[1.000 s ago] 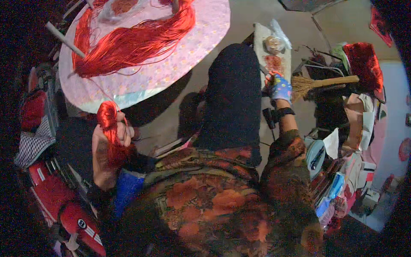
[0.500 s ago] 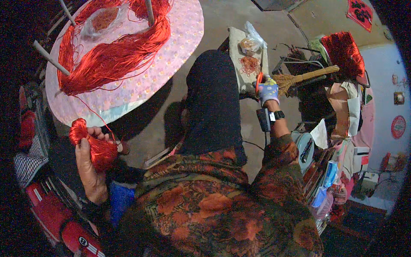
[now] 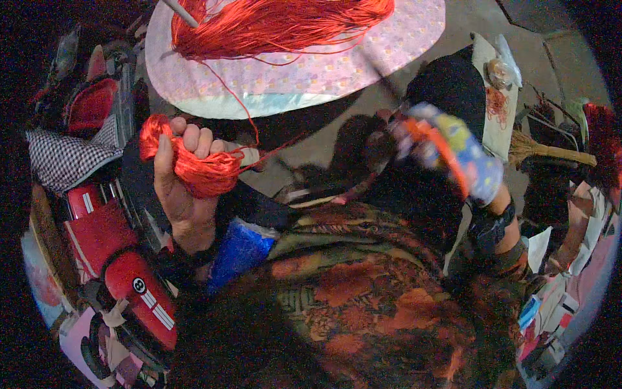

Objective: Winding red thread around a rectangular blue package and cutting it with scissors.

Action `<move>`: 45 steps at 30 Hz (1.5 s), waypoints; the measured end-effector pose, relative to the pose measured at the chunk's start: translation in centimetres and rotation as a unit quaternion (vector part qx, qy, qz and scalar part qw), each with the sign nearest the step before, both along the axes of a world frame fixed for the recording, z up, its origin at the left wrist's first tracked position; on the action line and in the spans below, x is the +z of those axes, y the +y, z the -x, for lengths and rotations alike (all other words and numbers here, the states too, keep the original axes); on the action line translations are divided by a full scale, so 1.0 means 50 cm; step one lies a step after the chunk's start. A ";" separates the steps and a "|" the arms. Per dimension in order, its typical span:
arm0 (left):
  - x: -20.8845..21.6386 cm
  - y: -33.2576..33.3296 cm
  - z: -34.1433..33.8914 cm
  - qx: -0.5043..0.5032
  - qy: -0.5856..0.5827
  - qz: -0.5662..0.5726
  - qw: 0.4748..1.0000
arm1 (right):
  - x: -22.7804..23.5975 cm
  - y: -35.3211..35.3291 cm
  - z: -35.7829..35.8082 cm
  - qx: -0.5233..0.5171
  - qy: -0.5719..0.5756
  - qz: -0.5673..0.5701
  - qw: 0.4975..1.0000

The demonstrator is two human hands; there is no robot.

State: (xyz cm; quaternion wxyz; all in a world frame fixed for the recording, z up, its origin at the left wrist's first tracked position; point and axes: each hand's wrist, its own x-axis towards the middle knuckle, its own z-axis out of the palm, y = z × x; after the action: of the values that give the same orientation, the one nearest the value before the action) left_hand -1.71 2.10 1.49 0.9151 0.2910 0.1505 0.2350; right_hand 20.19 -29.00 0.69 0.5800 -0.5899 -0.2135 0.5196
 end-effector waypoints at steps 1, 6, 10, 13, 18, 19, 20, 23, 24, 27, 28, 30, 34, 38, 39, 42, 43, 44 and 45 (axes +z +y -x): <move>0.001 0.005 0.006 -0.007 -0.021 0.001 1.000 | -0.009 0.027 0.014 0.067 0.060 0.002 0.996; -0.001 0.023 0.022 -0.049 -0.116 -0.014 0.992 | -0.031 0.121 0.071 0.312 -0.128 -0.075 0.938; -0.012 0.036 0.036 -0.037 -0.109 -0.041 0.993 | -0.075 0.127 0.068 0.320 0.132 -0.068 0.936; -0.013 0.041 0.041 -0.037 -0.097 -0.061 0.993 | -0.102 0.146 0.077 0.330 0.206 -0.103 0.915; -0.016 0.040 0.038 -0.036 -0.093 -0.077 0.992 | -0.130 0.198 0.096 0.363 0.206 -0.103 0.903; -0.015 0.040 0.038 -0.026 -0.087 -0.069 0.993 | -0.128 0.204 0.098 0.364 0.171 -0.124 0.907; -0.014 0.039 0.039 -0.017 -0.080 -0.062 0.995 | -0.128 0.205 0.104 0.333 0.148 -0.124 0.923; -0.016 0.035 0.035 0.018 -0.044 -0.037 0.998 | -0.125 0.222 0.116 0.283 0.130 -0.096 0.945; -0.018 0.034 0.031 0.031 -0.030 -0.028 0.999 | -0.134 0.223 0.119 0.271 0.109 -0.110 0.950; -0.021 0.032 0.028 0.008 -0.040 -0.011 0.999 | -0.144 0.234 0.124 0.269 -0.063 -0.201 0.940; -0.018 0.028 0.024 0.006 -0.043 -0.006 0.999 | -0.138 0.238 0.127 0.276 -0.091 -0.198 0.936; -0.019 0.027 0.021 0.005 -0.043 -0.012 0.999 | -0.107 0.240 0.122 0.321 -0.142 -0.127 0.928; -0.023 0.026 0.021 0.018 -0.021 -0.023 0.999 | -0.077 0.235 0.120 0.335 -0.199 -0.120 0.913; 0.001 0.012 0.003 0.006 0.072 -0.056 0.996 | -0.074 0.231 0.126 0.282 0.071 -0.050 0.956; 0.009 0.012 0.001 -0.031 0.098 -0.079 0.992 | -0.071 0.230 0.132 0.250 0.150 -0.050 0.955; 0.008 0.003 0.000 -0.147 0.116 -0.170 0.967 | -0.037 0.213 0.156 0.156 0.151 -0.126 0.968; -0.010 0.001 0.007 -0.173 0.088 -0.222 0.955 | -0.042 0.201 0.148 0.164 0.101 -0.140 0.971; -0.019 0.002 0.013 -0.196 0.064 -0.268 0.941 | -0.054 0.198 0.142 0.187 0.077 -0.157 0.967; -0.029 -0.004 0.014 -0.194 0.067 -0.251 0.946 | -0.085 0.183 0.136 0.216 0.082 -0.170 0.958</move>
State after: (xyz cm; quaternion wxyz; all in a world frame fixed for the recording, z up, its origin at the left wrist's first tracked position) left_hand -2.42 1.90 0.06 0.8279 0.5503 0.0883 0.0635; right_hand 13.41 -19.84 -3.54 0.5611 -0.3775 -0.3727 0.6354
